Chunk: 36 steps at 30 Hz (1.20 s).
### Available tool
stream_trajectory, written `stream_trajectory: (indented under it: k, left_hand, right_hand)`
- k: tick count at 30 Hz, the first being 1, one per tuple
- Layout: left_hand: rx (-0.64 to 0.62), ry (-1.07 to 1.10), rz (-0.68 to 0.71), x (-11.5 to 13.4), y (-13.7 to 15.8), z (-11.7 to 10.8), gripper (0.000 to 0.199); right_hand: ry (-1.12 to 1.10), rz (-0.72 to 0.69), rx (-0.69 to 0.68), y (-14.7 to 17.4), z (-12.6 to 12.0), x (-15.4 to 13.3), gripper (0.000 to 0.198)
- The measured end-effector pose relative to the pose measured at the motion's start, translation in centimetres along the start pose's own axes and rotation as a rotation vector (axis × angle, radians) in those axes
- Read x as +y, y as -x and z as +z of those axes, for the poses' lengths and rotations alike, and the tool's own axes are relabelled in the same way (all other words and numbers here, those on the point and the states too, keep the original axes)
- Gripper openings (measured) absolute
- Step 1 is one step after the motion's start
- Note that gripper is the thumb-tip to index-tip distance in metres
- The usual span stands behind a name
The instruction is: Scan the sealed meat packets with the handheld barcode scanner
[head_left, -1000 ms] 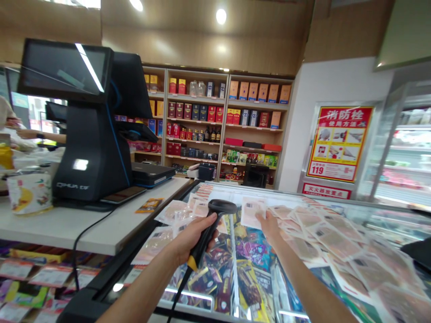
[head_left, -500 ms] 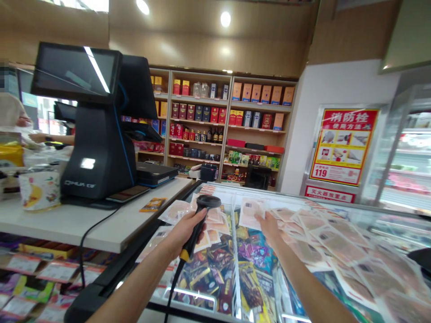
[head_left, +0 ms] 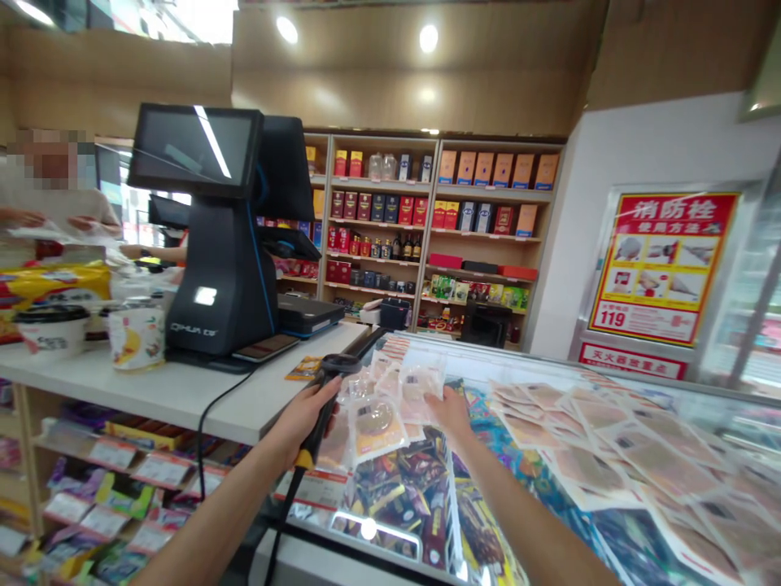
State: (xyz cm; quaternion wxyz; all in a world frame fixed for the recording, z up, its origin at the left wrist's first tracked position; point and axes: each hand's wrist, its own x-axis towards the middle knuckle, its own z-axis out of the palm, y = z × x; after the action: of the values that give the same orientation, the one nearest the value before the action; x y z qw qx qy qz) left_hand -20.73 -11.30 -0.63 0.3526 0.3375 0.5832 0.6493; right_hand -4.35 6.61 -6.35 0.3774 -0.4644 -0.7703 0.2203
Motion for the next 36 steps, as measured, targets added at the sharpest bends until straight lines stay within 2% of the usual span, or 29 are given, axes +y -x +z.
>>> stream_trajectory:
  k: [3, 6, 9, 14, 18, 24, 26, 29, 36]
  left_hand:
    - [-0.004, 0.019, -0.016, -0.1, 0.1, -0.2, 0.036]
    - [-0.003, 0.039, -0.031, -0.1, 0.1, 0.1, 0.034]
    - [0.002, 0.054, -0.059, -0.1, 0.0, 0.9, 0.033]
    - [-0.059, 0.057, -0.076, 0.0, -0.1, 2.7, 0.033]
    - [-0.112, 0.041, -0.08, 0.1, 0.1, 4.5, 0.032]
    - [-0.255, 0.061, -0.033, -0.1, 0.6, 7.2, 0.034]
    - [-0.263, 0.048, -0.042, -0.2, 0.6, 7.9, 0.034]
    - [-0.275, 0.034, -0.049, -0.4, 0.5, 8.8, 0.033]
    - [-0.314, 0.02, -0.042, -0.7, 0.5, 9.8, 0.034]
  right_hand:
    - [0.062, 0.034, 0.018, 0.2, 0.2, -0.4, 0.03]
    - [0.152, 0.011, 0.056, 0.2, 0.3, -0.5, 0.028]
    - [0.201, 0.017, 0.071, 0.2, 0.3, -0.3, 0.03]
    - [0.249, 0.021, 0.065, -0.3, -0.7, 0.9, 0.036]
    - [0.315, 0.036, 0.098, -0.7, -3.3, 3.0, 0.043]
    - [0.53, 0.037, 0.164, 0.5, -9.4, 6.0, 0.04]
    - [0.644, 0.033, 0.109, 1.4, -11.1, 6.8, 0.035]
    - [0.774, 0.032, -0.047, 2.7, -12.6, 7.6, 0.032]
    - [0.754, -0.078, -0.144, 4.2, -11.9, 7.9, 0.035]
